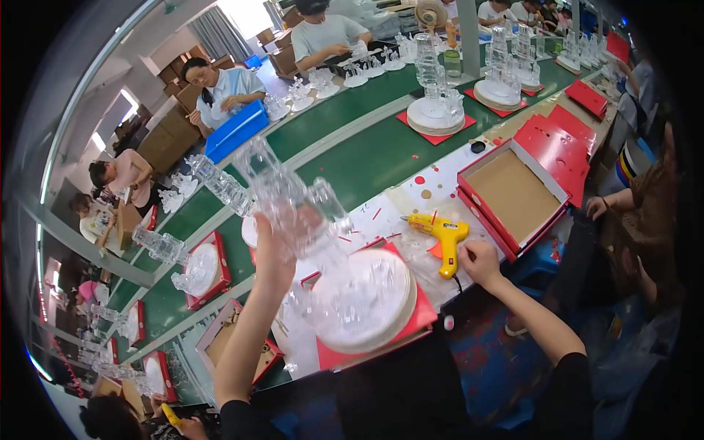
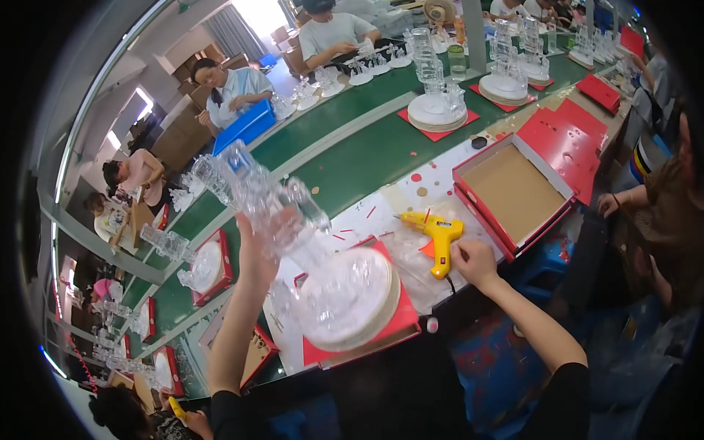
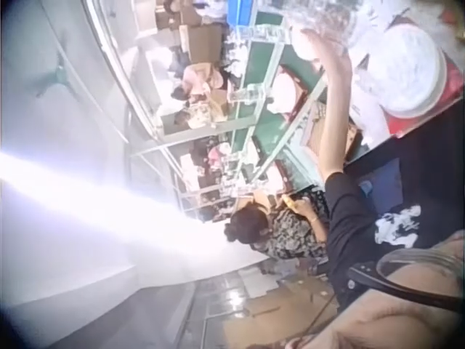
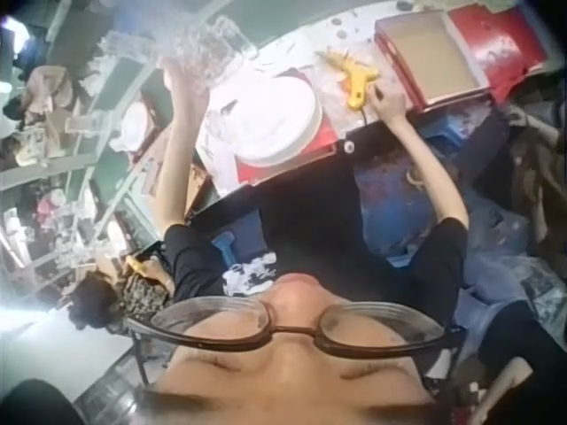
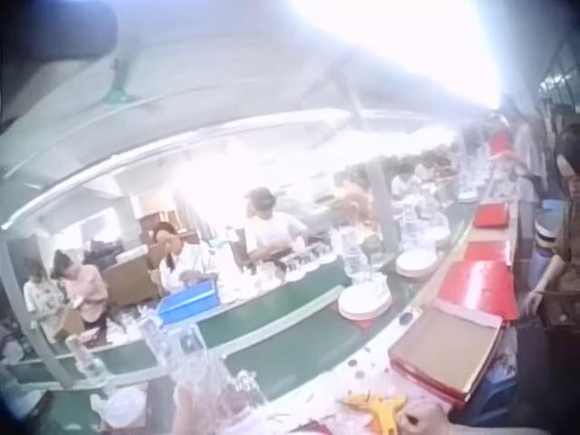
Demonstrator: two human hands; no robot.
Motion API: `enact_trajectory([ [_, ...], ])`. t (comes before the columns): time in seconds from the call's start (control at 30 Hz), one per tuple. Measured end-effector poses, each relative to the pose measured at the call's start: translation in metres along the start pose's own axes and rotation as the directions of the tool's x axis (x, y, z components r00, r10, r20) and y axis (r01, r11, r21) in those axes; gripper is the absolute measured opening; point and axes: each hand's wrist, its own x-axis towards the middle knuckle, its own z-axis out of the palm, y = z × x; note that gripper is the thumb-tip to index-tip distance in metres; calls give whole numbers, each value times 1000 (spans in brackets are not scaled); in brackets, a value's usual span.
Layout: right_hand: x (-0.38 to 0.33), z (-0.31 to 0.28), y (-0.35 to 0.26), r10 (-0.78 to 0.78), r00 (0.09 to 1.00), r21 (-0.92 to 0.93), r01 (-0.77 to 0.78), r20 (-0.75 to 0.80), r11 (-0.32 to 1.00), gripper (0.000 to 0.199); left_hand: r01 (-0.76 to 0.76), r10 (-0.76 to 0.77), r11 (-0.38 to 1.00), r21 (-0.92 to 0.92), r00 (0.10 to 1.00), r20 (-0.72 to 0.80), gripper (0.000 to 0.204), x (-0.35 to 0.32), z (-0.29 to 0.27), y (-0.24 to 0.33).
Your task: Assembling decorative glass trophies or items by using a glue gun to attach small components and then placing them in boxes.
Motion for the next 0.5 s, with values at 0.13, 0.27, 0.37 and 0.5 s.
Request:
enact_trajectory([
  [0.13, -4, 0, -5, 9, 1000, -3, -9, -26, 1000, 22, -65, 65, 997, -30, 998, -12, 89, -51, -5, -16],
  [0.27, -6, 2, -3, 14, 1000, -29, -15, -14, 999, 21, -170, 177, 980, -100, 982, 61, 70, -68, -19, -30],
  [0.37, -4, 1, -2, 19, 1000, -33, -20, -17, 999, 21, -255, 256, 967, -25, 966, 42, 79, -70, -16, -42],
  [0.5, 0, 0, -1, 22, 1000, -48, -23, -16, 999, 21, -236, 214, 956, 175, 967, 138, 91, -67, -25, -61],
])
